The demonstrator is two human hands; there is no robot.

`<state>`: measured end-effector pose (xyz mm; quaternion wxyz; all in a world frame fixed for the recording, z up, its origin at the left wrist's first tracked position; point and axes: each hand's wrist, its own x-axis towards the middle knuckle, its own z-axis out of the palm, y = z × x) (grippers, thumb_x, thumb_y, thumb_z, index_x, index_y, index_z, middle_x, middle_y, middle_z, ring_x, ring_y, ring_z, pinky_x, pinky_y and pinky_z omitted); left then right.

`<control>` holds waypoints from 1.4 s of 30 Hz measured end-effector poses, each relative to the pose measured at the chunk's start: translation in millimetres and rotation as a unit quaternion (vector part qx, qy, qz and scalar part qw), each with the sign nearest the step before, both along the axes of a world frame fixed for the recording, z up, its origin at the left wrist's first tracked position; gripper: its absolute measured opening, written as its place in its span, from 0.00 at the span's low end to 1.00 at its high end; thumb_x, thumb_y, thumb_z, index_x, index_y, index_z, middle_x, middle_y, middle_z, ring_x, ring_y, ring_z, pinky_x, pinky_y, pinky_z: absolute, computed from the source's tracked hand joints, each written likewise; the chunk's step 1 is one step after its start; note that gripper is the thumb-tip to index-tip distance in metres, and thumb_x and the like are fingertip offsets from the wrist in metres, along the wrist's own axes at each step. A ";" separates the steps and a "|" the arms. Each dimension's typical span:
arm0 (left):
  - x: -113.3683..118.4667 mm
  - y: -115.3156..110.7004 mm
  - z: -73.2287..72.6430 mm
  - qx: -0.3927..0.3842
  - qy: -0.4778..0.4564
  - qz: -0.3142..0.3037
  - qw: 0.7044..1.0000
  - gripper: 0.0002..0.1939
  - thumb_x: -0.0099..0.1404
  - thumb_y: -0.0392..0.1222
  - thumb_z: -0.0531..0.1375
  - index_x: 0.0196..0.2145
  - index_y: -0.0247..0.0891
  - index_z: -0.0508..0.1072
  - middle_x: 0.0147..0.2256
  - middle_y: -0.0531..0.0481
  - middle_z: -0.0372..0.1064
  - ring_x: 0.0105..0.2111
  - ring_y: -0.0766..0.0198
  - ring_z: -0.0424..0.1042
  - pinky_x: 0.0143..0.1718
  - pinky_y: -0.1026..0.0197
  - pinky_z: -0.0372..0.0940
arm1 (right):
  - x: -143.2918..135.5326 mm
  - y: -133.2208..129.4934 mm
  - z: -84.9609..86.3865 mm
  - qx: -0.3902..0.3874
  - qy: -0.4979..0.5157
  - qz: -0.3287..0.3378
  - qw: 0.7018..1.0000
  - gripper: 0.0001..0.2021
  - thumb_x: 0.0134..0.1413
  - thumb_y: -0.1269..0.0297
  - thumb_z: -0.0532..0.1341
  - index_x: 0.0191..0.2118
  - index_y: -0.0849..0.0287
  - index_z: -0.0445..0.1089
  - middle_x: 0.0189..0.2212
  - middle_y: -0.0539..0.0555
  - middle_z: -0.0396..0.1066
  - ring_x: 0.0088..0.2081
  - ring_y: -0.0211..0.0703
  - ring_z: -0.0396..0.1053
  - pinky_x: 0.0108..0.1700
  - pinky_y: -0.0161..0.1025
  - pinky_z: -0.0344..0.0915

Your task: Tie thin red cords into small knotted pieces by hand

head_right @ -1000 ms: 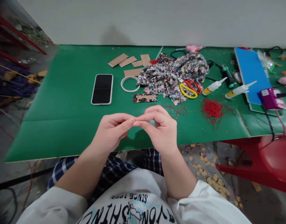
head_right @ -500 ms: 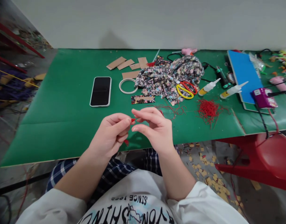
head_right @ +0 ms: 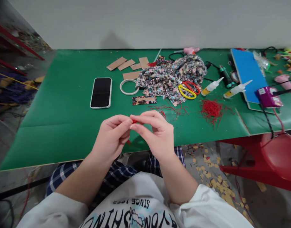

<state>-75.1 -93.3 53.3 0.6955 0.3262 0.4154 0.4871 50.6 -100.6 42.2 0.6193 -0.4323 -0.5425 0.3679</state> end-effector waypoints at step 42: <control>1.4 -1.7 -1.6 0.014 0.026 0.040 0.999 0.11 0.52 0.48 0.66 0.24 0.37 0.74 0.12 0.61 0.52 0.12 0.77 0.45 0.12 0.70 0.43 | -2.8 -3.9 10.6 -0.021 -0.069 -0.003 0.997 0.04 0.52 0.71 0.61 0.33 0.55 0.72 0.31 0.49 0.72 0.35 0.35 0.70 0.37 0.34 0.71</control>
